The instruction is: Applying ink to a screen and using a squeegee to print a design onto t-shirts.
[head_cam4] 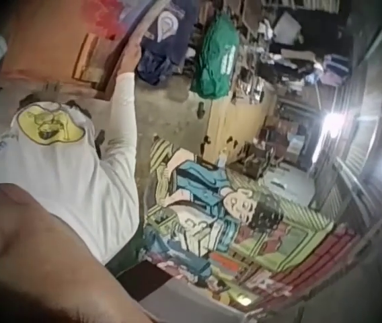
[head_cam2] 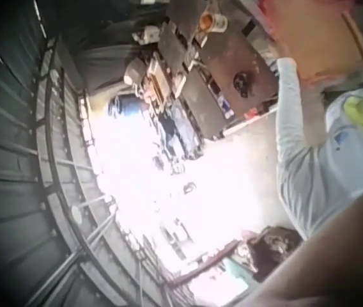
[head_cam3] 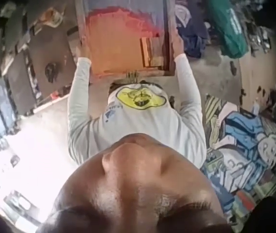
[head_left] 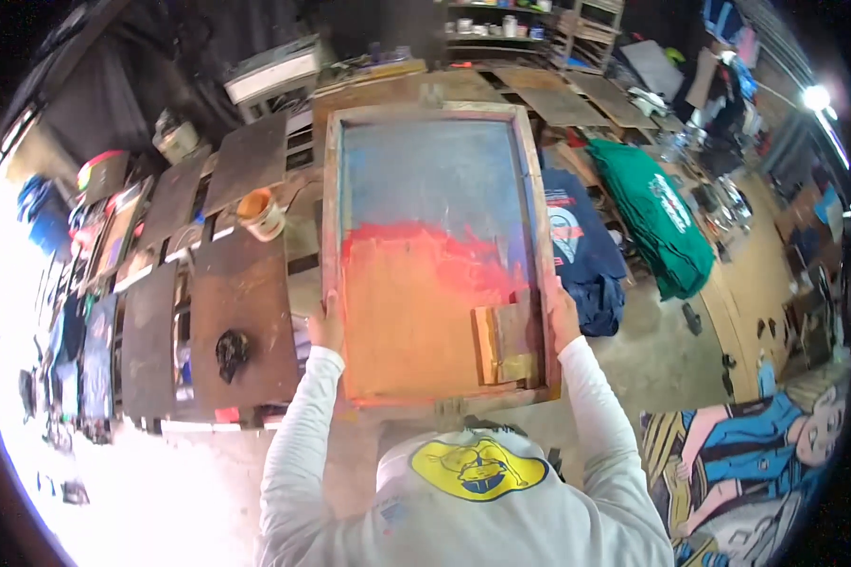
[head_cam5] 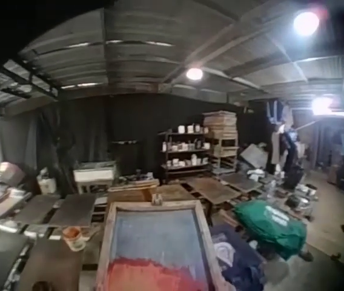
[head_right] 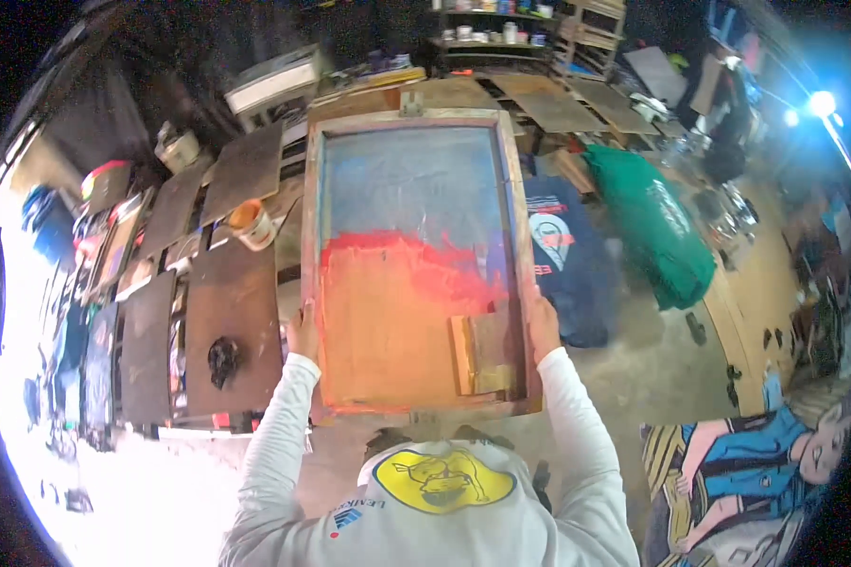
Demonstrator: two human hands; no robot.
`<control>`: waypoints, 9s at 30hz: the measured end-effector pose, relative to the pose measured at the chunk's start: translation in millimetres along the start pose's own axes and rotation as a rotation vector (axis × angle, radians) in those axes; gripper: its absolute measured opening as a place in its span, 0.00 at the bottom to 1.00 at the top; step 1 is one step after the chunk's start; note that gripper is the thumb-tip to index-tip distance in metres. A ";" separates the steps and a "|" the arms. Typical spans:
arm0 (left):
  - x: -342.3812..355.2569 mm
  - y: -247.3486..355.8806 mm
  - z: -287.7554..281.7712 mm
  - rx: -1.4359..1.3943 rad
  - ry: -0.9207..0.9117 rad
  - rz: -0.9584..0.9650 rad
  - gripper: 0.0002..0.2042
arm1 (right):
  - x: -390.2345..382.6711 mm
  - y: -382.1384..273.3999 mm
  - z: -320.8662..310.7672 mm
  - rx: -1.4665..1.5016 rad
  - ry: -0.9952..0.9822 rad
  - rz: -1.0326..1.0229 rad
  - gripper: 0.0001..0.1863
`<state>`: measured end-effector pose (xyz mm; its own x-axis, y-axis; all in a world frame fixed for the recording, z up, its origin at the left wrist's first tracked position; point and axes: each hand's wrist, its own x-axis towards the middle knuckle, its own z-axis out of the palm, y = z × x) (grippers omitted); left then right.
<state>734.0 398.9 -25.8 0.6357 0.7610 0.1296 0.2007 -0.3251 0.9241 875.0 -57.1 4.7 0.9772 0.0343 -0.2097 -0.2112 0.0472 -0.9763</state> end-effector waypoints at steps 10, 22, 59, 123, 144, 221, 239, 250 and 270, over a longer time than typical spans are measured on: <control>-25.7 13.0 -33.0 0.102 0.192 -0.085 0.27 | 62.0 -4.9 50.7 0.016 -0.191 -0.047 0.29; 23.0 -24.2 -50.1 0.140 0.196 -0.243 0.32 | 115.1 21.8 111.8 -0.230 -0.065 -0.038 0.33; 72.0 -109.0 1.2 0.526 0.135 -0.293 0.38 | 157.7 68.9 152.1 -1.010 0.033 -0.089 0.57; 62.1 -138.4 16.3 0.497 -0.080 -0.253 0.35 | 149.0 86.6 150.5 -1.325 0.031 -0.040 0.47; -14.1 10.3 31.1 -0.321 -0.222 0.095 0.13 | -50.2 -43.4 74.0 -0.675 -0.711 -0.098 0.17; -272.4 146.0 114.6 -0.785 -1.689 -0.630 0.35 | -234.8 -6.3 -207.5 0.592 -0.553 0.245 0.21; -215.7 181.7 345.0 0.011 -0.773 0.114 0.14 | -57.3 -11.7 -344.7 0.066 -0.109 0.273 0.16; -136.1 120.2 454.8 0.261 -0.528 -0.108 0.45 | 199.7 -27.7 -316.8 -0.359 -0.152 -0.107 0.24; -200.6 144.5 462.0 0.440 -0.358 0.046 0.45 | 311.9 -14.1 -260.3 -1.083 -0.410 -0.643 0.45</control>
<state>979.9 -60.2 -84.4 0.8487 0.5277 -0.0346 0.4098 -0.6149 0.6737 1188.9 -306.9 -60.8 0.7771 0.6118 0.1476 0.5962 -0.6406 -0.4838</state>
